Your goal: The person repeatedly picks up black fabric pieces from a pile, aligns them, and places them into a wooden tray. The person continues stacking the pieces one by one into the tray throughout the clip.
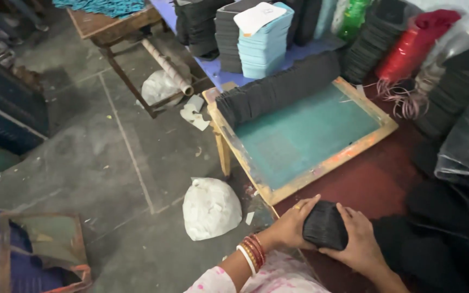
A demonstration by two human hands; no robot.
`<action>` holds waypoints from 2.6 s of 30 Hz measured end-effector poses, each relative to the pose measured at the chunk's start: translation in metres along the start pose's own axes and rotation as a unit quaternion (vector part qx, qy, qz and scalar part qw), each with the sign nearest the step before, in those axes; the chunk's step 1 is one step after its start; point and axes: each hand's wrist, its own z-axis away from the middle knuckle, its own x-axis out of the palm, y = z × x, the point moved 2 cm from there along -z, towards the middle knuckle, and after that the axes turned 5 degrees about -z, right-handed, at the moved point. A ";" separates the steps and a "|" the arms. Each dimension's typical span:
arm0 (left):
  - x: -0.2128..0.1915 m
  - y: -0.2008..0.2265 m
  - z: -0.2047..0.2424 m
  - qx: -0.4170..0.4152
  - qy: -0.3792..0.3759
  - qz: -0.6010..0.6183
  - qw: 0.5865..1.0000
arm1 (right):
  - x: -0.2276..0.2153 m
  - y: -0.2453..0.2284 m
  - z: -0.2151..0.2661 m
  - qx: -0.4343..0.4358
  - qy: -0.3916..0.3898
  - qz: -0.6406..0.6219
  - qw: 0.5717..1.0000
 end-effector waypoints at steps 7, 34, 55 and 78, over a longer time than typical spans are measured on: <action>-0.001 -0.010 0.010 0.032 -0.007 -0.056 0.998 | -0.001 0.008 0.009 -0.042 0.009 -0.041 0.998; -0.119 -0.024 -0.053 -0.048 0.057 -0.051 0.996 | -0.044 -0.002 -0.151 -0.096 -0.068 -0.205 0.972; -0.068 -0.316 -0.006 -0.125 0.087 -0.012 0.988 | -0.060 0.544 -0.210 0.527 0.217 -0.291 0.769; -0.033 -0.372 0.026 -0.122 0.119 -0.067 0.983 | -0.041 0.270 -0.322 0.184 0.288 0.121 0.932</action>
